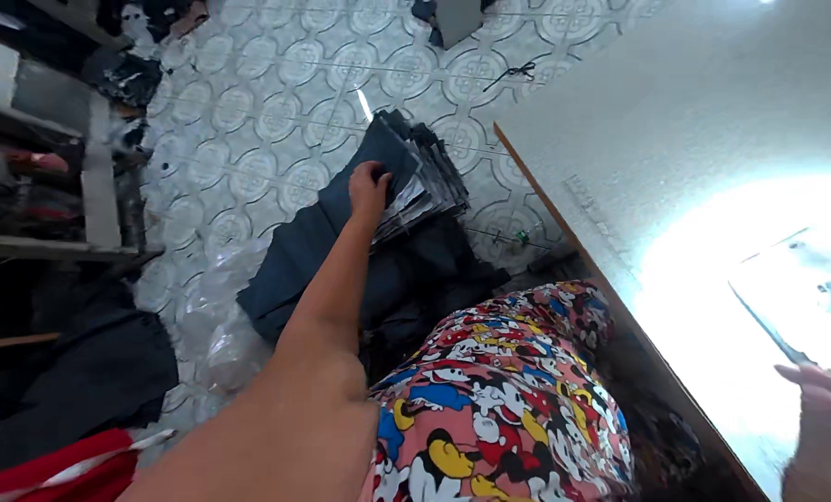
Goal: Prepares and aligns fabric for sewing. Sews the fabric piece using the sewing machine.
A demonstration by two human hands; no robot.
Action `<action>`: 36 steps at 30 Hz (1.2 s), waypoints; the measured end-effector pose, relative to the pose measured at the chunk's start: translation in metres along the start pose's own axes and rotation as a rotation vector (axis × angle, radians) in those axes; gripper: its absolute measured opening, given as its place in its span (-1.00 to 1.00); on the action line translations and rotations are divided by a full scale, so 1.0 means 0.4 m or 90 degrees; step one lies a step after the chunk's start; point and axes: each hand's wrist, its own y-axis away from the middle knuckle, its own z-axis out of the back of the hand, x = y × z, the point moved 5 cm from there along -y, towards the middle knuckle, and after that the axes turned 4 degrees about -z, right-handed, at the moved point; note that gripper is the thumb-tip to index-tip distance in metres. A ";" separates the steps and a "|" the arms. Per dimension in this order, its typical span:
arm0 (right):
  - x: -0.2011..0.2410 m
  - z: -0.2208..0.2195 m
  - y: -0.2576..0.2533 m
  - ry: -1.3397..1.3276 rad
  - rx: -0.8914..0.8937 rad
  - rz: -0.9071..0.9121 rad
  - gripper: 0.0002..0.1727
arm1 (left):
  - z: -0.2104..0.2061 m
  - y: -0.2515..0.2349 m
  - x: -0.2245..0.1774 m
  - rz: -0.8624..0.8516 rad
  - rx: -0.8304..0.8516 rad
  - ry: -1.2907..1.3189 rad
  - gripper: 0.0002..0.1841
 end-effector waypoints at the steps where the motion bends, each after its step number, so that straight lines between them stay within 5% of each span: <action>1: -0.077 0.007 0.015 0.115 -0.066 -0.057 -0.65 | 0.000 0.001 -0.007 -0.009 0.014 -0.004 -0.52; 6: -0.258 0.030 0.115 0.369 -0.157 -0.222 -0.63 | 0.003 -0.007 -0.026 0.006 0.020 0.058 -0.55; 11: -0.259 0.006 0.120 0.419 -0.208 -0.223 -0.63 | 0.084 -0.137 -0.042 0.074 -0.270 0.290 -0.49; 16: -0.260 0.004 0.114 0.433 -0.237 -0.231 -0.66 | 0.143 -0.398 -0.402 -0.154 -0.344 0.481 -0.60; 20: -0.261 0.009 0.124 0.446 -0.260 -0.253 -0.66 | 0.064 -0.419 -0.900 -0.362 -0.138 0.462 -0.58; 22: -0.258 0.013 0.135 0.461 -0.296 -0.238 -0.66 | -0.017 -0.283 -1.135 -0.522 0.064 0.444 -0.61; 24: -0.250 0.013 0.145 0.465 -0.319 -0.197 -0.66 | -0.110 -0.097 -1.264 -0.726 0.282 0.408 -0.74; 29: -0.195 -0.033 0.125 0.352 -0.266 -0.038 -0.66 | -0.236 0.198 -1.206 -0.966 0.580 0.178 -0.87; 33: -0.135 -0.130 0.038 0.247 -0.149 0.033 -0.63 | -0.221 0.225 -1.154 -1.012 0.637 0.212 -0.68; 36: -0.139 -0.187 0.002 0.285 -0.072 0.038 -0.60 | -0.199 0.172 -1.178 -0.918 0.513 0.246 -0.64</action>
